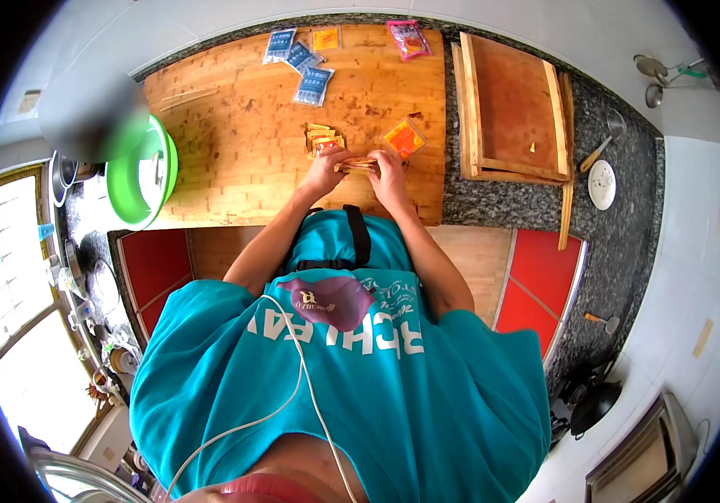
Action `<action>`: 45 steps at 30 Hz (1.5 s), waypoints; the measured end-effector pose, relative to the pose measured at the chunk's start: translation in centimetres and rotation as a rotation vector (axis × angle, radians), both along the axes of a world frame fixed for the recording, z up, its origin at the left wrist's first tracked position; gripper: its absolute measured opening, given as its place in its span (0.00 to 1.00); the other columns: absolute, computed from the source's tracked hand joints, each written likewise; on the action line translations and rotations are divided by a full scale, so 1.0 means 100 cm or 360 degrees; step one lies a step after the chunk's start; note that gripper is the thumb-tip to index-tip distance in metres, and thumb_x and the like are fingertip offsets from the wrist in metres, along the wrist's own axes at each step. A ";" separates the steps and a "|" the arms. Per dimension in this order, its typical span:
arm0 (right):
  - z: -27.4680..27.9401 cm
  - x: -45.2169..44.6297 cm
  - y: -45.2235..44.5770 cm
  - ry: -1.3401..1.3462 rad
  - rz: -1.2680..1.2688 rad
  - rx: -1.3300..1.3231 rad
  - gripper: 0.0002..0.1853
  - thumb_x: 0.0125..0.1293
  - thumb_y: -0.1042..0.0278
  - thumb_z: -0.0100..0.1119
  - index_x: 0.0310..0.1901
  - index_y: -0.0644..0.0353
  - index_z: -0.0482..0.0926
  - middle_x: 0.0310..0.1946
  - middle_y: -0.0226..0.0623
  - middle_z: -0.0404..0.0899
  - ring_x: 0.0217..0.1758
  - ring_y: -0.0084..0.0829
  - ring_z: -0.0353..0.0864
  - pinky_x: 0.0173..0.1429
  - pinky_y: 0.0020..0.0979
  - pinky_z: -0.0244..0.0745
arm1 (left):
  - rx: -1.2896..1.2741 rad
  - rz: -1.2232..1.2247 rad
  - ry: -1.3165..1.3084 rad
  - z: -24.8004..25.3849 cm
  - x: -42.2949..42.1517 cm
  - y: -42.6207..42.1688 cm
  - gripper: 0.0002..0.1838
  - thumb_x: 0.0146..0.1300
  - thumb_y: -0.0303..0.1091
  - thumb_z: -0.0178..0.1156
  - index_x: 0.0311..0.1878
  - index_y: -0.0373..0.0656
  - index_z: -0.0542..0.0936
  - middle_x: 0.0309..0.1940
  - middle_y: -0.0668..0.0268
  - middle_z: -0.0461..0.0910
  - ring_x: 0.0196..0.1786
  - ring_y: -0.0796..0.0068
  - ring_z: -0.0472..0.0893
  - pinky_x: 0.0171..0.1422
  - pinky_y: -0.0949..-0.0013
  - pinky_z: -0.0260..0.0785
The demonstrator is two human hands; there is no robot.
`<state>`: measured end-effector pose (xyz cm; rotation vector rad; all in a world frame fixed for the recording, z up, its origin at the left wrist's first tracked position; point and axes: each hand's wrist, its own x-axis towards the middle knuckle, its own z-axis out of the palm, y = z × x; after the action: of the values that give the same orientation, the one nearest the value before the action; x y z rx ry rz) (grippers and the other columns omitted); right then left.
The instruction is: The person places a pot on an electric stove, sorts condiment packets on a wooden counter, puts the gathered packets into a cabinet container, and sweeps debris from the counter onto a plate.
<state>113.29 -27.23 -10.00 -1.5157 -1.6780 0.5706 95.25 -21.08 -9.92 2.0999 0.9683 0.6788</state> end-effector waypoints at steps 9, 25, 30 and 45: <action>-0.010 -0.009 0.002 0.0456 -0.0135 -0.0424 0.15 0.53 0.71 0.69 0.38 0.65 0.73 0.29 0.41 0.77 0.31 0.31 0.78 0.35 0.31 0.71 | -0.0533 0.0338 0.0111 0.018 -0.010 -0.003 0.17 0.50 0.31 0.68 0.44 0.41 0.81 0.33 0.54 0.80 0.34 0.54 0.79 0.42 0.62 0.73; -0.004 -0.087 0.002 0.0385 -0.0250 -0.0725 0.16 0.60 0.57 0.64 0.37 0.63 0.78 0.24 0.36 0.79 0.27 0.26 0.78 0.32 0.28 0.72 | -0.1391 0.0524 -0.1012 -0.022 -0.075 -0.025 0.18 0.60 0.29 0.63 0.53 0.37 0.74 0.40 0.64 0.82 0.41 0.78 0.81 0.46 0.74 0.74; -0.030 -0.090 0.019 0.0128 -0.0569 -0.0539 0.18 0.57 0.58 0.66 0.44 0.61 0.76 0.31 0.40 0.77 0.35 0.37 0.77 0.43 0.36 0.73 | -0.1426 0.0969 -0.1023 -0.014 -0.105 -0.016 0.15 0.60 0.27 0.61 0.50 0.35 0.75 0.38 0.62 0.82 0.38 0.77 0.82 0.44 0.72 0.75; -0.054 -0.108 0.046 -0.0002 -0.0801 -0.0600 0.16 0.51 0.66 0.70 0.34 0.58 0.71 0.30 0.37 0.75 0.41 0.39 0.74 0.51 0.46 0.64 | -0.1472 0.0992 -0.1077 -0.026 -0.157 -0.001 0.15 0.59 0.28 0.62 0.49 0.36 0.76 0.37 0.61 0.82 0.38 0.75 0.82 0.43 0.71 0.76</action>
<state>102.48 -22.58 -15.36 -2.1170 -1.1562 0.6276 79.58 -21.18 -12.48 0.6769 1.2021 0.9161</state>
